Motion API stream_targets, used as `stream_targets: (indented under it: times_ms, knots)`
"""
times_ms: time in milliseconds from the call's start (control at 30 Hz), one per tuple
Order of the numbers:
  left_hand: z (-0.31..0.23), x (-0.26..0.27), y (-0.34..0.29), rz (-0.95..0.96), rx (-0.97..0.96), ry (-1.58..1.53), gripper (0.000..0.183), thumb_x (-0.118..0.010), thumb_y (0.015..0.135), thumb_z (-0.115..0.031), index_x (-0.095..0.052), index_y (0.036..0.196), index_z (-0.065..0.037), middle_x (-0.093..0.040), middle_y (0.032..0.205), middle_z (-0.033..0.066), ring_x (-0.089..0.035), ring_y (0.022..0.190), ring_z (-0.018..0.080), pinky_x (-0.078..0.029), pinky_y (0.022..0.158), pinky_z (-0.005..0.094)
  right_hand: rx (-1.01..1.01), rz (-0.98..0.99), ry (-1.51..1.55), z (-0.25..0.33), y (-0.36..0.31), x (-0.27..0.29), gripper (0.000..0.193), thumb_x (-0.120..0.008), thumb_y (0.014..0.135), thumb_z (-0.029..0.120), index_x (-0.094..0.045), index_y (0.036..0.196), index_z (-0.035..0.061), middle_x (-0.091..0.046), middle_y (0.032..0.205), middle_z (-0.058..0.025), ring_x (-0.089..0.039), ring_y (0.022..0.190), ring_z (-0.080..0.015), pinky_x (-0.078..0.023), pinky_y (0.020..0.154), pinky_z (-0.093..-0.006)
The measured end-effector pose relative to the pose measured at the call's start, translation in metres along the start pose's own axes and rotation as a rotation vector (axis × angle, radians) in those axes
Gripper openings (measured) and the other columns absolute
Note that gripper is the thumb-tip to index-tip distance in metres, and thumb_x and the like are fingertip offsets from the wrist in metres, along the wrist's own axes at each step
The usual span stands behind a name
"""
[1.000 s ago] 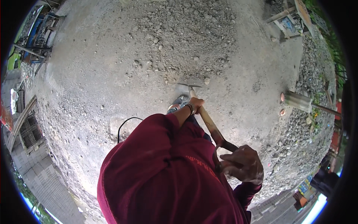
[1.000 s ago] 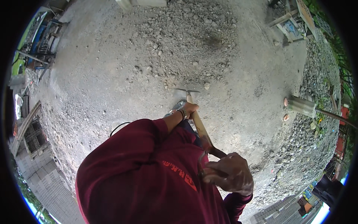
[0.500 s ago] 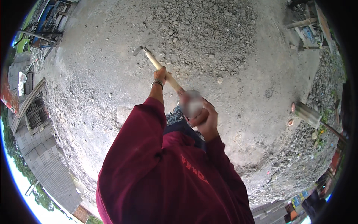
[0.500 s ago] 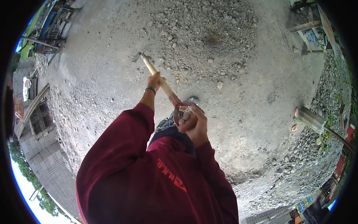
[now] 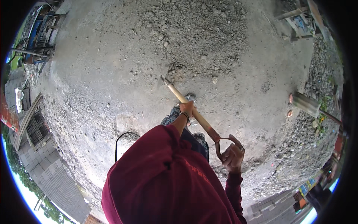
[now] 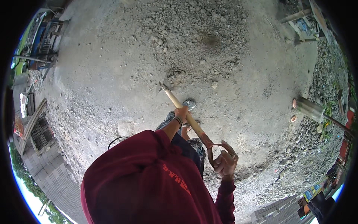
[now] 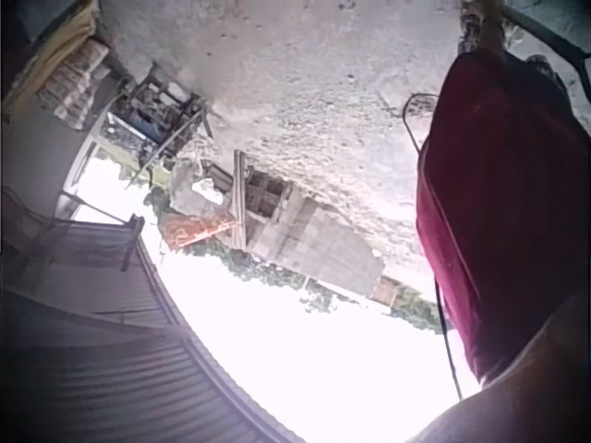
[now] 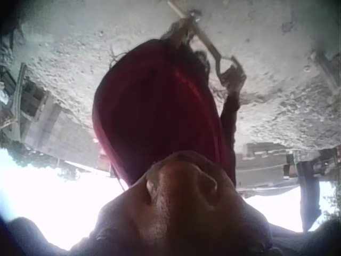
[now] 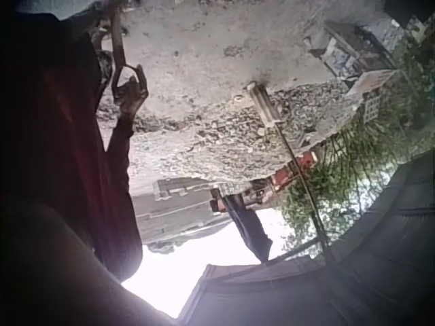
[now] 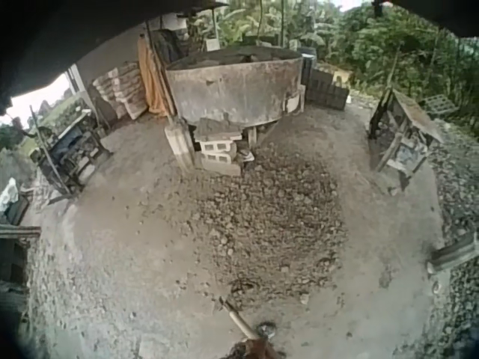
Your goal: The person uses a shovel to move a pile of gravel and dirt on a construction site. They scoop the material from one spot and deposit it to the side, repeating the action to clear the area.
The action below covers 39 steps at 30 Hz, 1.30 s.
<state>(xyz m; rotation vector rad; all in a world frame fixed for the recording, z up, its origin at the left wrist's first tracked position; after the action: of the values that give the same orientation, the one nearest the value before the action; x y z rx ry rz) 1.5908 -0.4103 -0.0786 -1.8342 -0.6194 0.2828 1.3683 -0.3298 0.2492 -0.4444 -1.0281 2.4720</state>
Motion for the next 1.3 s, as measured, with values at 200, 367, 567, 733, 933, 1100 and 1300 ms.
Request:
stream_targets:
  times_ms: [200, 367, 567, 733, 933, 1100, 1300]
  knots:
    - [-0.080, -0.024, 0.013, 0.045, -0.129, -0.054, 0.021, -0.062, 0.077, -0.017, -0.054, 0.076, 0.003, -0.059, 0.066, 0.0133, -0.059, 0.053, 0.0234, -0.050, 0.047, 0.0390, 0.049, 0.105, 0.029, -0.015, 0.049, -0.015, 0.059, -0.062, 0.080, 0.020, -0.048, 0.127, -0.0146, -0.055, 0.052, -0.0055, -0.052, 0.040, -0.0137, -0.045, 0.041, -0.0243]
    - [-0.187, -0.025, 0.073, 0.052, -0.312, 0.141, 0.031, -0.063, 0.078, -0.023, -0.056, 0.089, 0.005, -0.061, 0.078, 0.0166, -0.062, 0.064, 0.0275, -0.053, 0.054, 0.0434, -0.027, 0.108, 0.150, -0.025, 0.116, -0.128, 0.049, -0.066, 0.082, 0.019, -0.054, 0.124, -0.0046, -0.051, 0.054, -0.0040, -0.048, 0.042, -0.0128, -0.038, 0.039, -0.0266]
    - [-0.160, -0.035, 0.084, 0.173, -0.155, 0.123, 0.026, -0.064, 0.084, -0.017, -0.053, 0.097, 0.003, -0.058, 0.075, 0.0132, -0.062, 0.065, 0.0256, -0.054, 0.059, 0.0410, -0.107, -0.060, 0.195, -0.031, 0.102, -0.127, 0.043, -0.062, 0.087, 0.021, -0.054, 0.123, -0.0020, -0.049, 0.055, -0.0022, -0.046, 0.039, -0.0111, -0.040, 0.036, -0.0277]
    - [-0.068, -0.044, 0.029, 0.217, 0.005, -0.163, 0.021, -0.063, 0.085, -0.019, -0.054, 0.091, -0.001, -0.056, 0.064, 0.0114, -0.057, 0.050, 0.0241, -0.051, 0.048, 0.0388, -0.046, -0.116, 0.044, -0.022, 0.025, -0.016, 0.047, -0.052, 0.090, 0.021, -0.051, 0.126, -0.0096, -0.051, 0.052, -0.0039, -0.050, 0.038, -0.0140, -0.044, 0.036, -0.0260]
    - [-0.013, -0.014, -0.012, 0.114, 0.032, -0.085, 0.019, -0.063, 0.083, -0.017, -0.053, 0.081, -0.002, -0.055, 0.061, 0.0107, -0.056, 0.049, 0.0240, -0.049, 0.046, 0.0414, 0.034, 0.006, 0.171, -0.034, -0.018, 0.026, 0.053, -0.058, 0.082, 0.020, -0.053, 0.122, -0.0133, -0.055, 0.053, -0.0059, -0.054, 0.041, -0.0136, -0.050, 0.042, -0.0258]
    - [-0.082, 0.003, 0.040, 0.115, -0.078, 0.000, 0.020, -0.063, 0.081, -0.018, -0.054, 0.081, 0.000, -0.057, 0.064, 0.0119, -0.057, 0.051, 0.0244, -0.049, 0.047, 0.0407, -0.052, 0.031, 0.043, -0.070, 0.045, -0.016, 0.055, -0.056, 0.089, 0.025, -0.045, 0.132, -0.0074, -0.051, 0.054, -0.0053, -0.052, 0.041, -0.0167, -0.045, 0.039, -0.0288]
    - [-0.185, -0.001, 0.104, 0.014, -0.222, 0.319, 0.030, -0.062, 0.080, -0.017, -0.054, 0.093, 0.009, -0.057, 0.068, 0.0127, -0.060, 0.055, 0.0255, -0.050, 0.051, 0.0398, -0.234, -0.107, 0.443, -0.062, 0.103, -0.143, 0.034, -0.058, 0.092, 0.019, -0.056, 0.117, -0.0037, -0.041, 0.047, -0.0011, -0.041, 0.037, -0.0074, -0.037, 0.037, -0.0250]
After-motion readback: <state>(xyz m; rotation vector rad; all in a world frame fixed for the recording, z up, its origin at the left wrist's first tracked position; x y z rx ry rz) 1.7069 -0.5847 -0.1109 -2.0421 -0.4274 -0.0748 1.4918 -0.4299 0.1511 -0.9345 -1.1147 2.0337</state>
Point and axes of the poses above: each hand's wrist, its own y-axis towards the middle knuckle, its own x-axis out of the back of the hand, z = x × y, the point moved 6 cm from there along y, towards the middle knuckle
